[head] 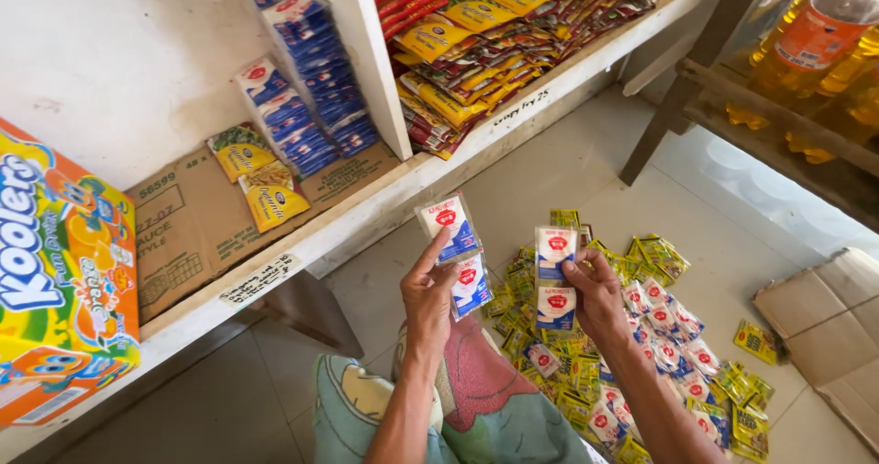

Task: Organizing and stacking product sachets on grocery store shelves.

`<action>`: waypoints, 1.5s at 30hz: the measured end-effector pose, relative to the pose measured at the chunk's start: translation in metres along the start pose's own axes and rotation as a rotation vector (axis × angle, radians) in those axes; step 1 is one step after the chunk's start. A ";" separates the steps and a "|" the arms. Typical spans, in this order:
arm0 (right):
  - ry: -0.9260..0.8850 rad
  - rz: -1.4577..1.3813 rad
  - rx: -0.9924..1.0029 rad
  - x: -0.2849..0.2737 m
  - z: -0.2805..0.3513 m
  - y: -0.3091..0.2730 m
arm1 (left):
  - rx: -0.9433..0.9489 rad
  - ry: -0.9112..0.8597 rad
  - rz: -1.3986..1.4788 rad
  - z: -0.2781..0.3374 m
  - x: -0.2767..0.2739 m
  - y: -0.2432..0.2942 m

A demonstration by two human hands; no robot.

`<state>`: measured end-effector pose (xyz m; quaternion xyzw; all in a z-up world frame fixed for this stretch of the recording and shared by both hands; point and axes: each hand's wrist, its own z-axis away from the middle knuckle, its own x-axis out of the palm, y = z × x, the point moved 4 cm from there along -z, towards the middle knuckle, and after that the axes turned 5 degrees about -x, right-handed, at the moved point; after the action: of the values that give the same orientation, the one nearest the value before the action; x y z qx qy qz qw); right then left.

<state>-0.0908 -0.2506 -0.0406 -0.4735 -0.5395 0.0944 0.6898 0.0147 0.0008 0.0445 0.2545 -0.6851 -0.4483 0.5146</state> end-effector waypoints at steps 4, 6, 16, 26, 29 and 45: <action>-0.128 -0.008 -0.069 0.047 -0.006 -0.014 | -0.010 0.019 0.013 -0.002 -0.007 -0.006; -0.238 -0.006 -0.074 0.065 -0.008 -0.015 | -0.001 0.008 0.111 -0.001 0.001 0.004; -0.361 0.295 0.023 0.142 0.000 -0.003 | -0.102 0.102 0.014 -0.004 -0.006 -0.025; -0.456 0.377 -0.064 0.165 0.015 0.011 | -0.004 0.281 0.254 -0.006 -0.025 -0.003; -0.414 0.334 -0.084 0.154 0.007 0.030 | 0.078 0.270 0.076 0.004 -0.018 0.020; -0.381 0.376 -0.073 0.180 0.021 0.022 | 0.110 0.359 -0.060 -0.002 -0.033 0.017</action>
<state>-0.0282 -0.1116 0.0605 -0.5637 -0.5652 0.2885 0.5288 0.0301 0.0345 0.0438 0.3784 -0.5977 -0.3727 0.6006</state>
